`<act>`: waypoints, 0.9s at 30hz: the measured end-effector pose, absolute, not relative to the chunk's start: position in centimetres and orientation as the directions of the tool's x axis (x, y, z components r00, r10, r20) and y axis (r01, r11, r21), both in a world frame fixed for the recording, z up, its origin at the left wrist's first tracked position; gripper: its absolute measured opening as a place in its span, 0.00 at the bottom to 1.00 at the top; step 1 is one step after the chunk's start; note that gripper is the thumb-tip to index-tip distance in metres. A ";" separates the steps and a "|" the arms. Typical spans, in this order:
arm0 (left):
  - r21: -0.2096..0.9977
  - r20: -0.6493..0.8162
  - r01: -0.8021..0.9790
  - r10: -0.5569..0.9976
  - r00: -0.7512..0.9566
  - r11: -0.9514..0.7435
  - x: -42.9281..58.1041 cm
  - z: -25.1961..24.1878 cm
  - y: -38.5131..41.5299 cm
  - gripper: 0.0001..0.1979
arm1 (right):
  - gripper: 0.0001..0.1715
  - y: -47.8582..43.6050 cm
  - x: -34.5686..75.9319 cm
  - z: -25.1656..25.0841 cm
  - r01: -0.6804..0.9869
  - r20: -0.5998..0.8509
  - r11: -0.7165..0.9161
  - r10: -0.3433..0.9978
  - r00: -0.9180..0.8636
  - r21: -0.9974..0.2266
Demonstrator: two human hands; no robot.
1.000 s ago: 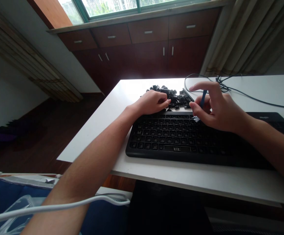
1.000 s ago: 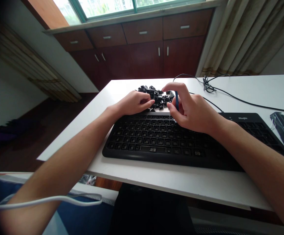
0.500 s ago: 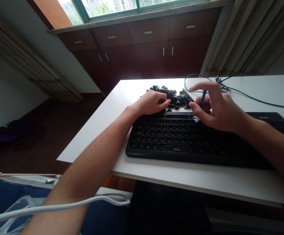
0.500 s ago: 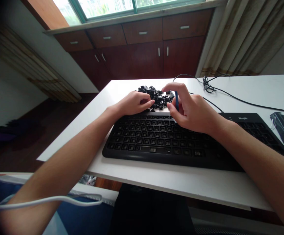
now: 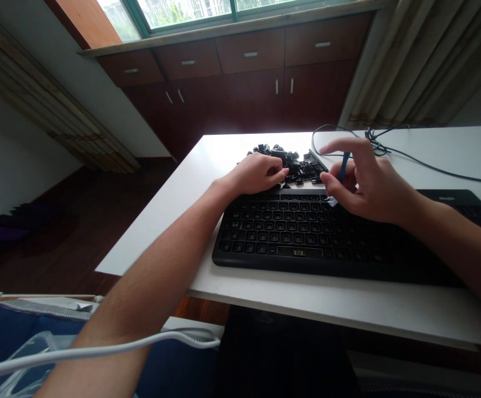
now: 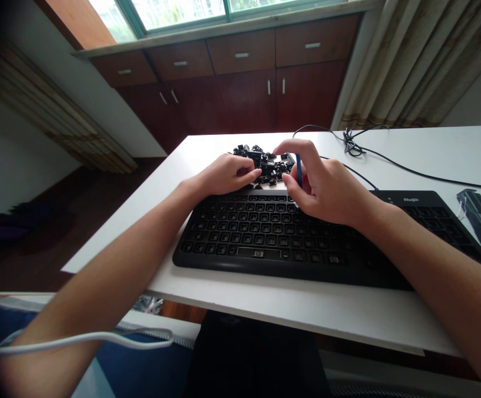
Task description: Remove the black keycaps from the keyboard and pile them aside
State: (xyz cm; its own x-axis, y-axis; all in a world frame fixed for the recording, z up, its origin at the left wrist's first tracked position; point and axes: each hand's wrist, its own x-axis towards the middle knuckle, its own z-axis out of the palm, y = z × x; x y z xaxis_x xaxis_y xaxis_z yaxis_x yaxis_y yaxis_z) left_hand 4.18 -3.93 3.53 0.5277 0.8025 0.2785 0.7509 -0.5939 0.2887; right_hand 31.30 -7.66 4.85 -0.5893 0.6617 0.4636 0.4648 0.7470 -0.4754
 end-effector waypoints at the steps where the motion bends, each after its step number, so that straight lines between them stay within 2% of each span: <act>1: 0.288 0.278 0.751 0.803 0.528 -0.594 4.2 3.5 -3.9 0.19 | 0.29 -7.7 31.3 4.9 0.466 0.464 0.747 0.661 -0.589 -0.474; 17: 0.295 0.266 0.748 0.803 0.533 -0.595 4.3 3.7 -4.0 0.18 | 0.31 -7.7 31.3 5.0 0.467 0.492 0.761 0.648 -0.581 -0.451; 23: 0.305 0.260 0.751 0.810 0.526 -0.586 4.2 3.6 -3.9 0.18 | 0.32 -7.8 31.2 5.2 0.484 0.463 0.732 0.679 -0.569 -0.480; 27: 0.302 0.246 0.757 0.815 0.525 -0.579 4.3 3.7 -4.0 0.18 | 0.32 -7.9 31.2 5.2 0.487 0.481 0.749 0.663 -0.574 -0.450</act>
State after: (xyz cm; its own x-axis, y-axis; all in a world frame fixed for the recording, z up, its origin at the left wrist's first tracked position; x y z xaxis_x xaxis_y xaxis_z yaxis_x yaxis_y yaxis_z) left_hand 4.31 -3.99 3.70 0.5254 0.8145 0.2459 0.7571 -0.5795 0.3016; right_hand 31.23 -7.88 5.19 -0.5742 0.6627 0.4807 0.4872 0.7485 -0.4498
